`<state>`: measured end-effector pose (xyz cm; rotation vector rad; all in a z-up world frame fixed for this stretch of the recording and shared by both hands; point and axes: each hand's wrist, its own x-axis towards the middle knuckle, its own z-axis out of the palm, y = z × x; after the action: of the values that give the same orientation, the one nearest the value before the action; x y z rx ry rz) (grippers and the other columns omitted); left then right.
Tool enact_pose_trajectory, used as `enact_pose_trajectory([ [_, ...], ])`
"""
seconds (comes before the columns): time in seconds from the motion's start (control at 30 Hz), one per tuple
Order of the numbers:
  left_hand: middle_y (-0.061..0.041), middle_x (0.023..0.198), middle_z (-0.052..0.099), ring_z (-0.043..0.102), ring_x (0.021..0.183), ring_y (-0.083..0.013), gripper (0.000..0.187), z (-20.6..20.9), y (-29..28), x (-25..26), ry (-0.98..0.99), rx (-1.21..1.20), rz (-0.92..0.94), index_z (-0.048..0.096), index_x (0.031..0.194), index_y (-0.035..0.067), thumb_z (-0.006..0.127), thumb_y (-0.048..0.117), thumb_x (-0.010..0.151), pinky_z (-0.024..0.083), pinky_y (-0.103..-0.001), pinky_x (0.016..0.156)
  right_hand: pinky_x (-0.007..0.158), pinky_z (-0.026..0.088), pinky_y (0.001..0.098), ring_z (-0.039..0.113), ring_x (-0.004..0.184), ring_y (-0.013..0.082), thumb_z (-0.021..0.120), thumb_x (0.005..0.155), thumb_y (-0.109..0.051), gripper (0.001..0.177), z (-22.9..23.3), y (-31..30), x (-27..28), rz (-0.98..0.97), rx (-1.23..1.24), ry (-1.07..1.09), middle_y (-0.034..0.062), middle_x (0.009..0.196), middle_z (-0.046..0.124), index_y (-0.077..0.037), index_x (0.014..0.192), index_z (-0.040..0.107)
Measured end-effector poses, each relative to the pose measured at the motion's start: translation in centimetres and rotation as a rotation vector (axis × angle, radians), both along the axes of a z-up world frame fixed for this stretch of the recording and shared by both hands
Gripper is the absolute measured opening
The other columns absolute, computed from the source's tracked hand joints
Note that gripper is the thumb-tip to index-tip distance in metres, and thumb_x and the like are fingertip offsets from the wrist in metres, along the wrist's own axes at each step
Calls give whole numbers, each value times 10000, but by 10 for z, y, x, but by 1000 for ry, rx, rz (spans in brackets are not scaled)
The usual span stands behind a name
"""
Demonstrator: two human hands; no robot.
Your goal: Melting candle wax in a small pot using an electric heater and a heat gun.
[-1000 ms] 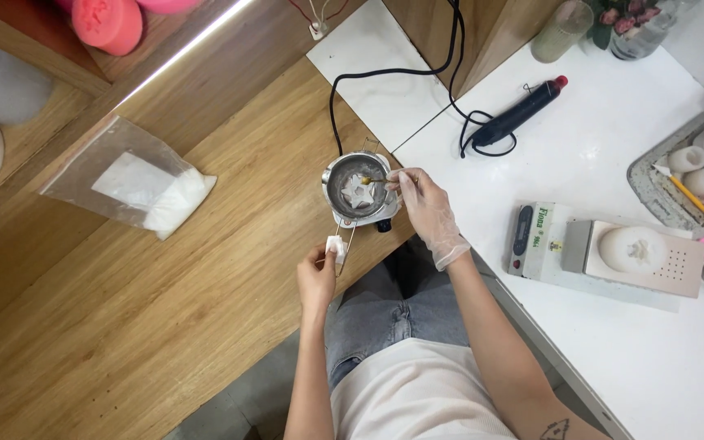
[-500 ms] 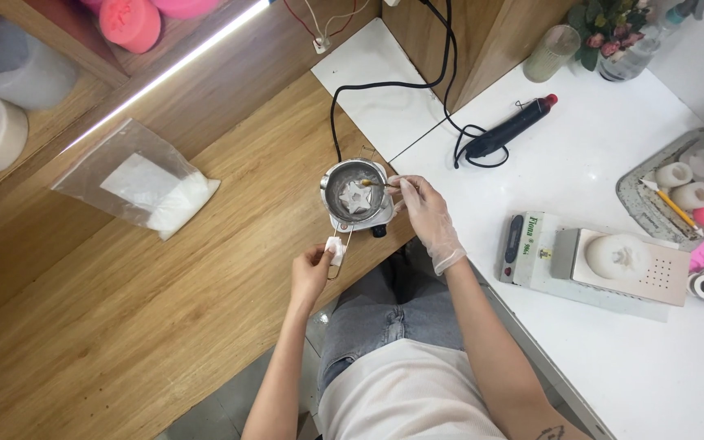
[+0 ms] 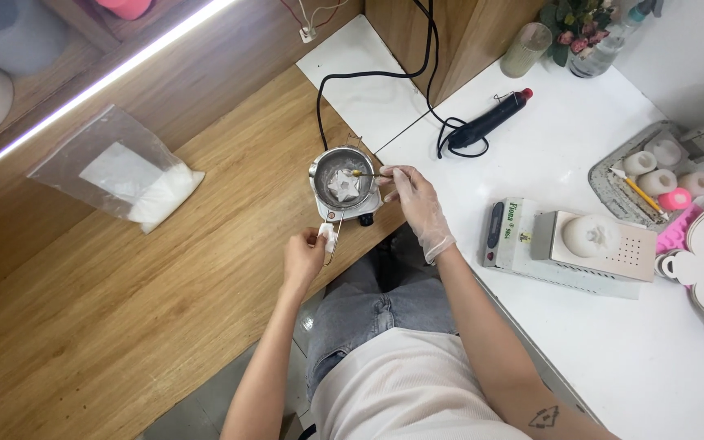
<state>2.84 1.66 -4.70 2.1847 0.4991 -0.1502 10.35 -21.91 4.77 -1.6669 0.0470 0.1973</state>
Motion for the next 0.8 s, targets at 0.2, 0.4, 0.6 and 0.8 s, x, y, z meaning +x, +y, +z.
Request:
enact_pose_trajectory([
  [0.2, -190, 953, 768, 747, 887, -367, 241, 30, -8, 1, 51, 108, -87, 774, 1047, 66, 670, 228, 903, 563, -449, 777, 846, 556, 270, 668, 936, 135, 453, 1073, -262, 342, 11, 2, 4, -32, -28, 38, 63, 1068, 748, -28, 1205, 666],
  [0.4, -223, 941, 749, 701, 969, -400, 231, 38, -5, 6, 91, 288, -174, 775, 991, 89, 660, 268, 902, 436, -552, 969, 827, 560, 259, 673, 949, 96, 450, 1072, -266, 344, 4, 3, 6, -49, -18, 8, 57, 1063, 744, -24, 1201, 658],
  [0.6, -193, 927, 759, 705, 955, -379, 206, 26, 0, 10, 116, 275, -174, 781, 981, 113, 651, 238, 879, 338, -604, 1046, 822, 554, 256, 660, 877, 114, 429, 1091, -229, 334, 5, 2, 8, -13, -136, 16, 69, 970, 729, -23, 1197, 669],
  [0.8, -156, 903, 770, 717, 933, -345, 205, 26, -1, 12, 105, 292, -199, 772, 1014, 150, 649, 225, 867, 308, -563, 1068, 847, 557, 259, 659, 897, 106, 454, 1065, -212, 311, 33, 17, 20, 82, -229, 21, 45, 1000, 730, -37, 1179, 684],
])
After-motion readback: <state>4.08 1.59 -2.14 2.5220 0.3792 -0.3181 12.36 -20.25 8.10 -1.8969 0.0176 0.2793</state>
